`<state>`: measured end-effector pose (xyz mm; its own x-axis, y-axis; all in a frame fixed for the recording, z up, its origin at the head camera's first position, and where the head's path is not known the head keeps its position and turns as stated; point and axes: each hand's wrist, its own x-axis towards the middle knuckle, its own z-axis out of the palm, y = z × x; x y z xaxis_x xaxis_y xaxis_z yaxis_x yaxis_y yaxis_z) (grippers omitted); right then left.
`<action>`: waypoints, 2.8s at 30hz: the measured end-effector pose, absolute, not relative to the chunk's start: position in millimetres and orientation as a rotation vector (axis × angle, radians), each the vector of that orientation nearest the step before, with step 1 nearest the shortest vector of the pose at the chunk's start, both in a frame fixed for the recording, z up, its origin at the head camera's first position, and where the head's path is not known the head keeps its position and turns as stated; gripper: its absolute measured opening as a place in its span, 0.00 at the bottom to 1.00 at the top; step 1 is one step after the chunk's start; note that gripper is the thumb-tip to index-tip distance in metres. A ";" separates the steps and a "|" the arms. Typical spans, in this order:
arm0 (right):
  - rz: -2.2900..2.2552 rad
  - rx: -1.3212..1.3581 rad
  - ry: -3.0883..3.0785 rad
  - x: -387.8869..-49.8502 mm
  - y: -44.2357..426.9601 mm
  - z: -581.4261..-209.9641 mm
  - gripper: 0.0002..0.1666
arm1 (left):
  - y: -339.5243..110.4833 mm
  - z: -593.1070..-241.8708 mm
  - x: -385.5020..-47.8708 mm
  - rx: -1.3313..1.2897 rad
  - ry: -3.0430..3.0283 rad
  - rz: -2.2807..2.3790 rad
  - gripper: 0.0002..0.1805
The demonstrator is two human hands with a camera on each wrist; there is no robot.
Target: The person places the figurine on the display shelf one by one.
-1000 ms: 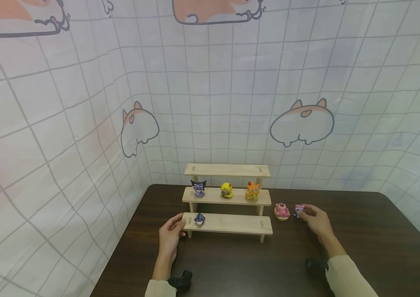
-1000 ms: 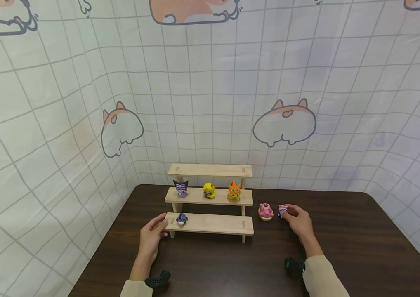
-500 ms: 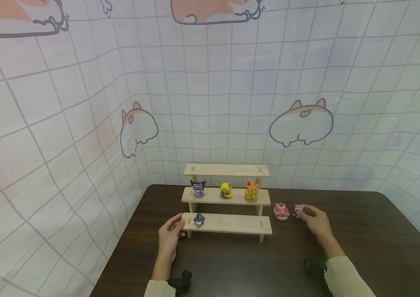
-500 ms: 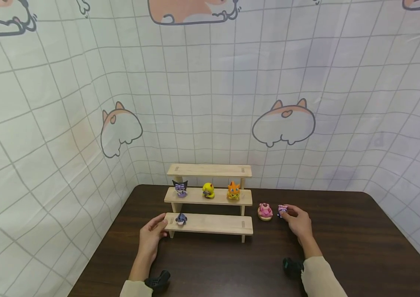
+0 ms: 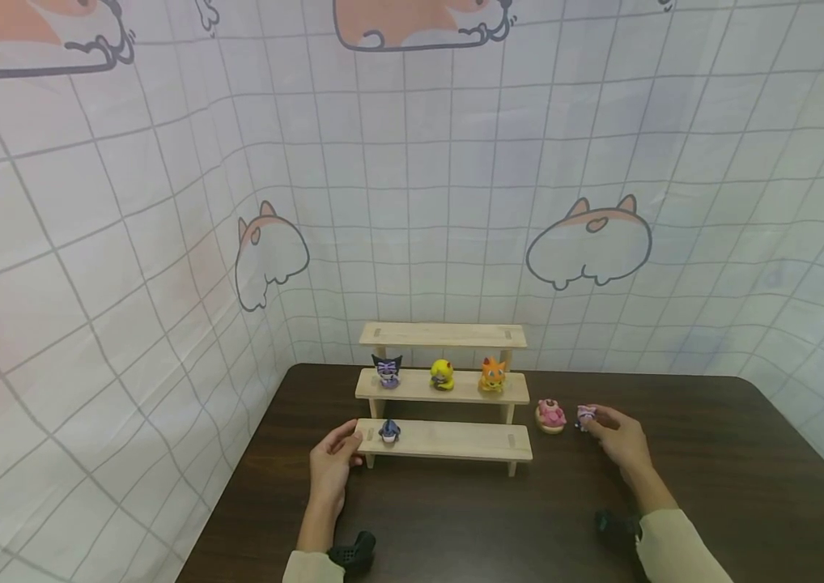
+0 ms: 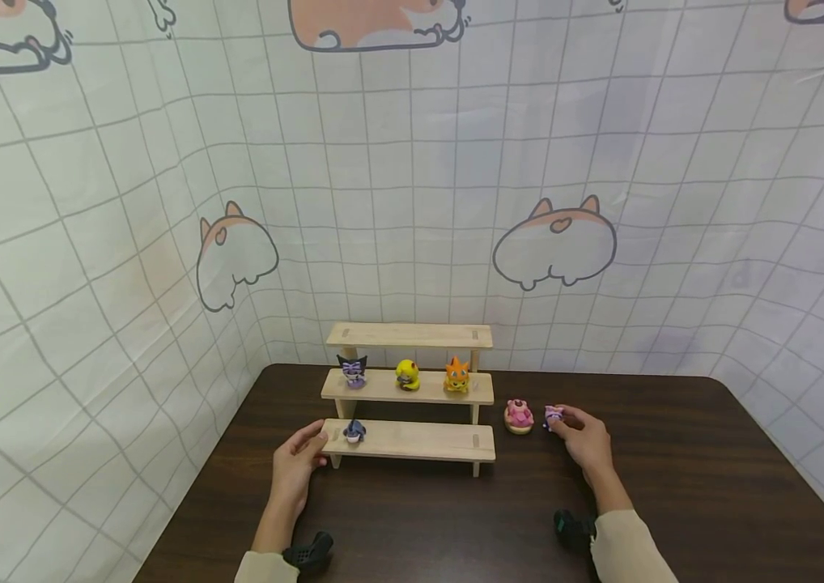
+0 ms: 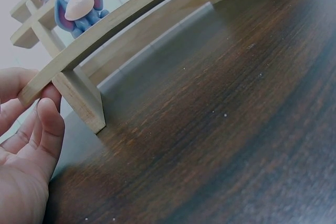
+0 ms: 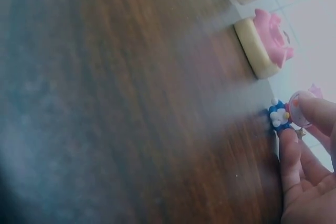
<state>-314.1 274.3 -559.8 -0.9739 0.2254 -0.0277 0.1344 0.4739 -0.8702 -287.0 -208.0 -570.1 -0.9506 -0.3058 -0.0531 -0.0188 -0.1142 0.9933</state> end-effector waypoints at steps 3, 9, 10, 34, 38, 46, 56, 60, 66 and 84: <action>1.544 -0.334 -2.612 -313.0 273.8 -560.8 0.32 | -207.6 -569.9 -286.5 0.365 -1.950 -2.181 0.20; 1.582 -0.339 -2.583 -306.5 268.7 -559.2 0.35 | -208.3 -570.7 -286.2 0.363 -1.952 -2.179 0.20; 1.593 -0.334 -2.575 -304.9 267.5 -558.7 0.36 | -208.7 -570.9 -286.3 0.364 -1.949 -2.179 0.20; 1.624 -0.152 -2.485 -272.8 237.7 -516.7 0.36 | -209.1 -571.3 -288.0 0.343 -1.927 -2.179 0.20; 1.616 -0.087 -2.468 -267.9 225.7 -509.8 0.34 | -209.0 -570.5 -287.6 0.349 -1.928 -2.181 0.20; 1.609 0.016 -2.463 -261.7 203.0 -502.8 0.32 | -208.0 -568.5 -285.9 0.373 -1.947 -2.180 0.20; 1.616 0.040 -2.483 -258.9 171.3 -497.3 0.32 | -209.0 -569.9 -285.9 0.357 -1.942 -2.177 0.20; 1.565 0.056 -2.505 -260.0 159.8 -498.9 0.29 | -209.9 -571.0 -286.6 0.360 -1.941 -2.181 0.20; 1.561 0.109 -2.503 -261.5 145.9 -499.4 0.26 | -209.2 -569.9 -286.4 0.370 -1.951 -2.179 0.21; 1.753 0.195 -2.439 -266.7 104.4 -503.5 0.23 | -209.6 -569.9 -287.7 0.369 -1.952 -2.183 0.20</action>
<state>-266.7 104.4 -503.5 -0.9830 -0.0284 0.1814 -0.1810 0.3160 -0.9313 -287.7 -209.6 -569.9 -0.9511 -0.3034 -0.0589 -0.0247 -0.1154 0.9930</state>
